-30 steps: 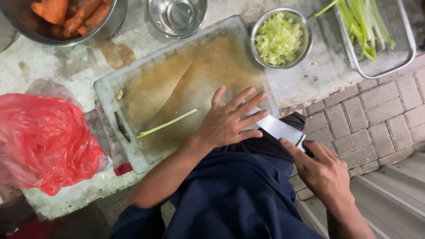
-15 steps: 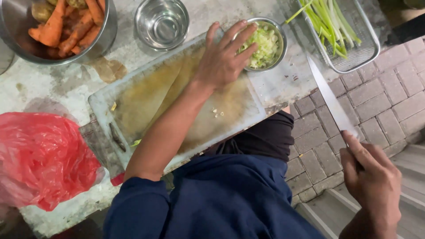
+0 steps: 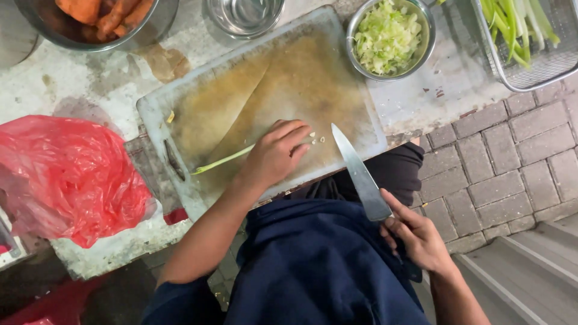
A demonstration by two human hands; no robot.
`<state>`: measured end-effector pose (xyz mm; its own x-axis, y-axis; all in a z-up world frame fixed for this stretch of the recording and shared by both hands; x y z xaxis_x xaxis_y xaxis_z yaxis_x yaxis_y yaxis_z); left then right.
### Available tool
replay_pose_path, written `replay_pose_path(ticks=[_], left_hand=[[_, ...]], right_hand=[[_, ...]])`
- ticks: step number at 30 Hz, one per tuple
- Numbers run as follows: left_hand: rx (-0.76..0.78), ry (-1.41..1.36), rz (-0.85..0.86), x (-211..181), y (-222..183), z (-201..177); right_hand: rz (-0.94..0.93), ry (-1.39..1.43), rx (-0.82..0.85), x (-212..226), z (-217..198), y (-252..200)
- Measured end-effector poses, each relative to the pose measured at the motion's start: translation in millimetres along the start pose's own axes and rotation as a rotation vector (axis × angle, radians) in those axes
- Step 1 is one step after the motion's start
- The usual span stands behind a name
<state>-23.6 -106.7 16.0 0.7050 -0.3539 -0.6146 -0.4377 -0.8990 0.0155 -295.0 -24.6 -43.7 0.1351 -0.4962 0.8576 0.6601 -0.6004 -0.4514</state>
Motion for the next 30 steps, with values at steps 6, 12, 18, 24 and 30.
replay_pose_path(ticks=[6, 12, 18, 24, 30], left_hand=[[-0.203, -0.074, -0.003, 0.9, 2.4, 6.6], [-0.261, -0.108, -0.05, 5.4, 0.2, 9.7], [-0.252, -0.12, 0.023, -7.1, 3.5, -1.6], [-0.142, -0.081, 0.194, -33.7, 33.3, -18.5], [-0.281, -0.163, 0.32, -52.1, 114.0, -47.7]], right_hand=[[0.02, 0.073, 0.08, 7.1, 25.8, 19.2], [0.031, 0.022, 0.1, 10.5, 32.0, 29.0], [-0.06, 0.075, 0.175, 8.4, 33.1, 33.0], [-0.106, -0.018, 0.09, 18.4, 20.8, 23.2], [-0.252, -0.528, -0.266, 80.8, -21.3, 6.1]])
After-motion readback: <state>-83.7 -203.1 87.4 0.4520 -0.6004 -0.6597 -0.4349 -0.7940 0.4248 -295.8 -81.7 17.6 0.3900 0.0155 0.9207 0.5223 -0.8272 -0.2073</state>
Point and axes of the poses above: each hand's wrist, its own y-axis towards the middle knuckle, its own z-axis out of the palm, x = y × z, the point moved 9 cm from there along y, towards the middle knuckle, and after that the axes turned 15 degrees about x, right-handed, at the moved point
